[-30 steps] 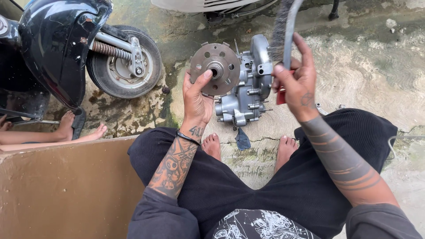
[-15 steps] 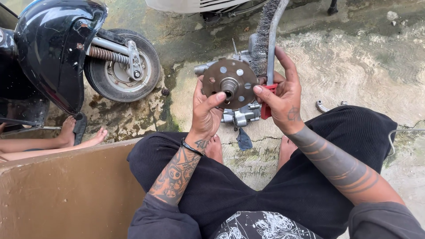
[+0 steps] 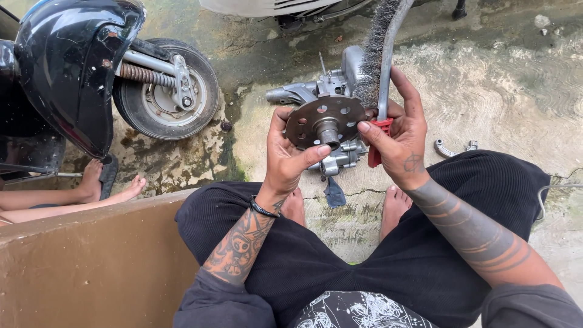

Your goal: Cleaning a metal motorcycle component with a wire brush

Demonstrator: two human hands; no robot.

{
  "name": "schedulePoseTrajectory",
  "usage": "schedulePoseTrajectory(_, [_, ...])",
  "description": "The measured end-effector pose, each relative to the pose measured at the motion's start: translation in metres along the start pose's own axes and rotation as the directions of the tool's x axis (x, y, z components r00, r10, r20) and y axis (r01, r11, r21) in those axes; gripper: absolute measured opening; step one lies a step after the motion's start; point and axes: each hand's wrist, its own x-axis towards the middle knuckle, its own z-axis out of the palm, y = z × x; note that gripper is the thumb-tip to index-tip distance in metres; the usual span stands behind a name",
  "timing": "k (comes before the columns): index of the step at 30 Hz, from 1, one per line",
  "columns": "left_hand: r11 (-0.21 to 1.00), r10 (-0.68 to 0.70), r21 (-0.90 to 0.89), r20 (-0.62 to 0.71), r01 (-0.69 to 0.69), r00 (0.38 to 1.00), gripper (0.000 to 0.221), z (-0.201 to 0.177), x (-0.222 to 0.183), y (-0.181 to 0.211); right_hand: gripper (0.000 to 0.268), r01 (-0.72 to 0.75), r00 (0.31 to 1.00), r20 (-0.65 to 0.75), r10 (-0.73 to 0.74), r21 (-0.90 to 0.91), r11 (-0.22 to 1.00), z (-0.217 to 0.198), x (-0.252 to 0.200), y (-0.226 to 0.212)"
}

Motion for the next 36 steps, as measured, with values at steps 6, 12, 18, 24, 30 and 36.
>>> schedulePoseTrajectory(6, [1.0, 0.016, 0.021, -0.012, -0.016, 1.0, 0.067, 0.0, 0.0, -0.012, 0.087, -0.009, 1.0, -0.011, 0.009, 0.001, 1.0, 0.002, 0.003, -0.009])
schedulePoseTrajectory(12, [0.998, 0.045, 0.04, -0.013, -0.044, 0.999, 0.069, 0.005, 0.001, -0.008, 0.087, 0.001, 1.0, -0.018, -0.001, -0.012, 1.0, -0.007, 0.0, -0.004])
schedulePoseTrajectory(18, [0.998, -0.02, 0.053, -0.011, 0.021, 1.0, 0.066, 0.017, -0.002, 0.006, 0.087, -0.048, 0.998, -0.048, 0.042, -0.124, 0.991, -0.003, -0.001, -0.019])
schedulePoseTrajectory(24, [0.999, -0.046, 0.026, -0.015, 0.047, 0.999, 0.068, 0.014, -0.002, 0.003, 0.088, -0.024, 0.999, -0.043, 0.019, -0.126, 0.992, -0.004, -0.001, -0.016])
schedulePoseTrajectory(30, [0.997, -0.074, -0.033, 0.051, 0.076, 0.996, 0.063, 0.019, -0.004, 0.011, 0.087, 0.059, 0.997, -0.029, -0.066, -0.187, 0.981, -0.001, -0.005, -0.023])
schedulePoseTrajectory(36, [0.991, -0.118, 0.08, 0.148, 0.107, 0.982, 0.065, 0.015, -0.01, 0.018, 0.087, 0.217, 0.973, -0.024, -0.229, -0.243, 0.945, -0.012, -0.011, -0.014])
